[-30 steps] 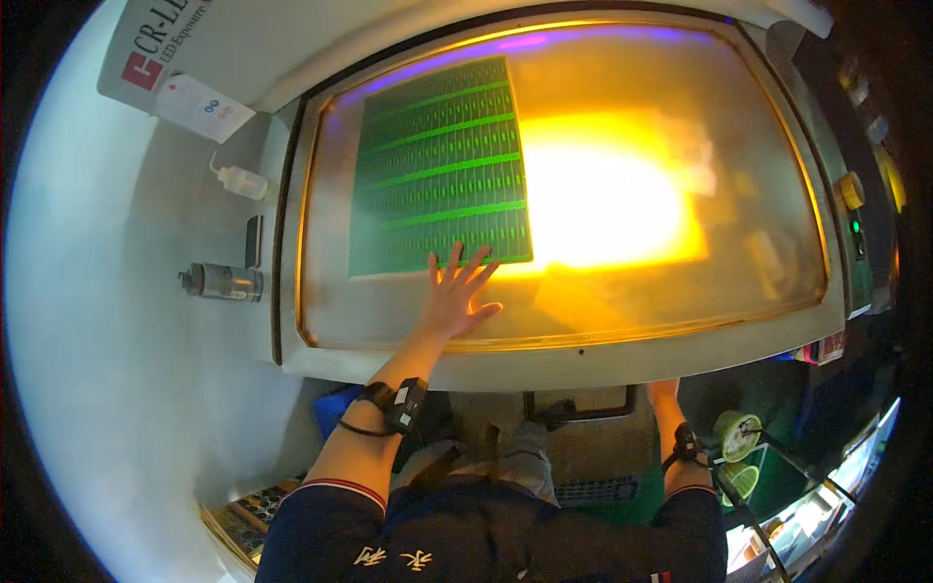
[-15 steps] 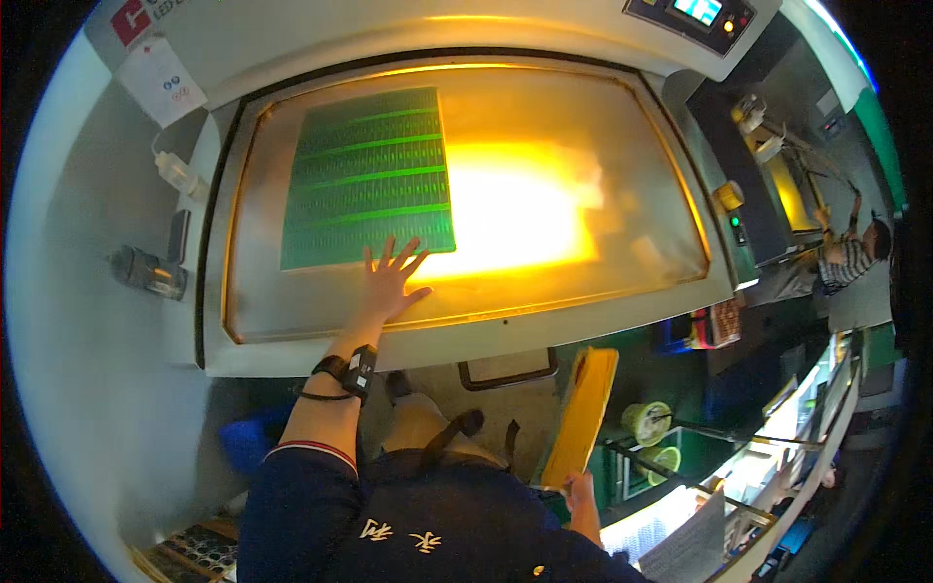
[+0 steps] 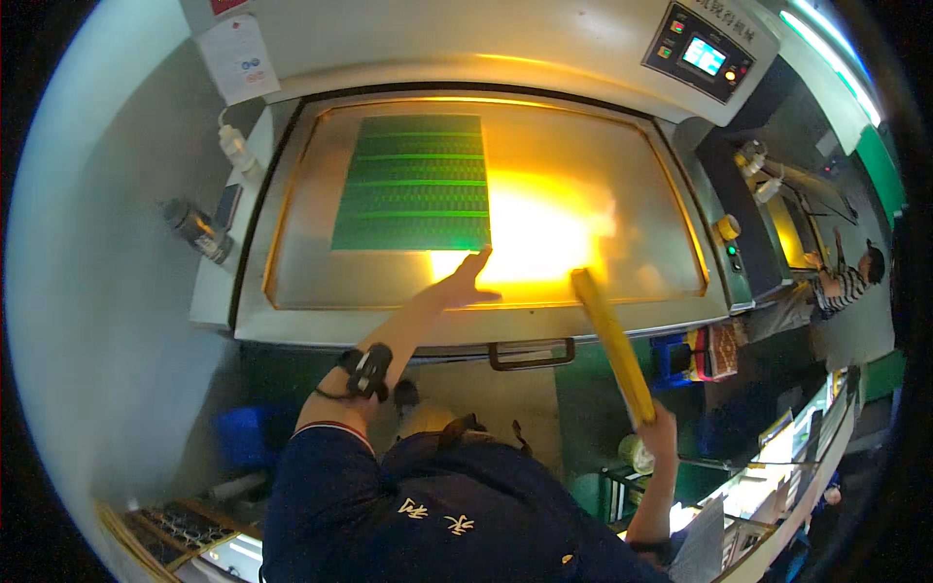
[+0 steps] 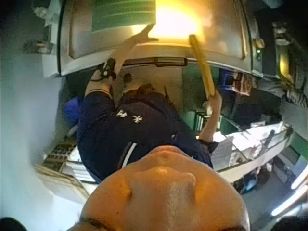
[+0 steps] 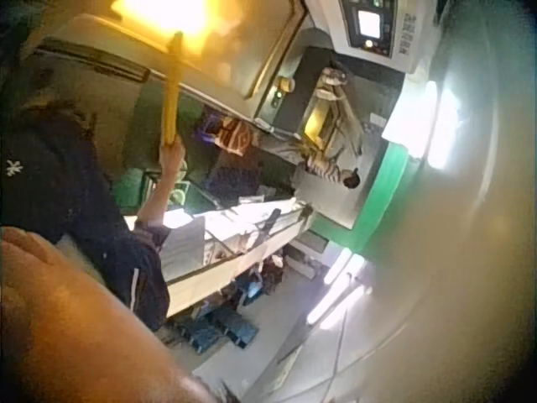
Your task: Load and unload PCB panels into an LED exposure machine, using a squeegee-like tool to flatten them.
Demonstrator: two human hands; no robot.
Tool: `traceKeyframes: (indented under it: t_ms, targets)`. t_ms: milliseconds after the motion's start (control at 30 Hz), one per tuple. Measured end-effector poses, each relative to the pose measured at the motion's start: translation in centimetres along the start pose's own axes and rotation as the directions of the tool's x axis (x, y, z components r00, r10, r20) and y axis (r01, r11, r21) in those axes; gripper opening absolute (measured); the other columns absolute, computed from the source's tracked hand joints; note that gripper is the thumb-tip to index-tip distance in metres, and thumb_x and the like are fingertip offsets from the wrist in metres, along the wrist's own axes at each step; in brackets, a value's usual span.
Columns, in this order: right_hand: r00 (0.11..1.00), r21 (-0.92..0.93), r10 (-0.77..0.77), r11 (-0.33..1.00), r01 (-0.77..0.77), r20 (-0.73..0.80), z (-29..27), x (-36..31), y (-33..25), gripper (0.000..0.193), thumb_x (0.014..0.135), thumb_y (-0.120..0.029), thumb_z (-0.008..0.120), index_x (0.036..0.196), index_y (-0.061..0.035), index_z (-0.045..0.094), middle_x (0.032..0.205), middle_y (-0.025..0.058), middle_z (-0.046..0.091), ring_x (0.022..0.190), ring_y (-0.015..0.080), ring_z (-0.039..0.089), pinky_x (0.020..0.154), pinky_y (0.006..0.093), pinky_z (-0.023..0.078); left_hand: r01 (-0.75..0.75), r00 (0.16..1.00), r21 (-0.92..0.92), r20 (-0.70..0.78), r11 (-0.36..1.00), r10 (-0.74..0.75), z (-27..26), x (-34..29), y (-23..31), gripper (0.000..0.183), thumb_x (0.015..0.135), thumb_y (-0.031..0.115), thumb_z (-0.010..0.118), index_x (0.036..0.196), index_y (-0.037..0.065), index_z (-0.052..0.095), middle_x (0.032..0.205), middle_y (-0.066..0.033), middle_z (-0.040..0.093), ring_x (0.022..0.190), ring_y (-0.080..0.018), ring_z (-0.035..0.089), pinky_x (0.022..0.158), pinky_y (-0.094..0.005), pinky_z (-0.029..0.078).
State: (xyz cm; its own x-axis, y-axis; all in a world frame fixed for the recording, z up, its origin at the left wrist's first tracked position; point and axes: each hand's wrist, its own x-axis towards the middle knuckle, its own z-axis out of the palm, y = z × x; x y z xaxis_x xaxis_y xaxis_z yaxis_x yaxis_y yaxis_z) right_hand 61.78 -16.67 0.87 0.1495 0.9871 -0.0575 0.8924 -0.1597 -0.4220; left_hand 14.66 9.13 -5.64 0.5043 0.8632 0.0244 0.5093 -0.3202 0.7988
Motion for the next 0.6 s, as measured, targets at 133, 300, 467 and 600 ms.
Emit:
traceKeyframes:
  t_ms: [133,300,467,600]
  targets:
    - [0.861,-0.202,-0.486,0.838,0.507,0.147,-1.3,9.8,-13.7,0.046,0.073,0.001,0.06,0.117,-0.0122,0.063,0.106,0.0183,0.067,0.095,0.0371,0.065,0.082,0.0448,0.052,-0.212,0.947,0.539,0.319,0.815,0.036,-2.9,-7.6,7.1,0.093,0.078,0.034,0.076,0.152,0.016,0.024,0.157,-0.0098,0.028,0.142,-0.035,0.03,0.113,-0.0466,0.032]
    - [0.653,0.044,-0.564,0.773,0.633,0.505,10.4,18.3,-26.2,0.047,0.08,-0.008,0.059,0.126,-0.0164,0.059,0.129,0.0091,0.06,0.114,0.036,0.058,0.096,0.0472,0.048,0.324,0.899,0.609,0.04,0.724,-0.436,-8.5,-15.2,-3.4,0.088,0.073,0.034,0.079,0.147,0.013,0.035,0.144,-0.0105,0.049,0.115,-0.0463,0.055,0.095,-0.0512,0.047]
    - [0.614,-0.101,-0.689,0.63,0.77,0.384,19.7,20.5,-29.5,0.06,0.083,-0.012,0.059,0.141,-0.0155,0.044,0.141,0.0076,0.051,0.127,0.0324,0.051,0.105,0.0528,0.04,0.218,0.869,0.788,0.112,0.576,-0.482,-13.7,-14.4,-5.8,0.079,0.077,0.021,0.069,0.148,0.018,0.036,0.149,-0.0079,0.042,0.121,-0.0414,0.052,0.099,-0.0528,0.043]
    - [0.603,-0.091,-0.746,0.605,0.791,0.282,21.6,31.1,-34.0,0.061,0.082,-0.009,0.06,0.141,-0.0107,0.045,0.141,0.0118,0.051,0.126,0.0341,0.05,0.107,0.0469,0.041,0.2,0.922,0.815,0.032,0.544,-0.386,-20.4,-6.3,-13.4,0.073,0.073,0.012,0.069,0.142,0.017,0.046,0.131,-0.0125,0.059,0.111,-0.0406,0.058,0.095,-0.0473,0.048]
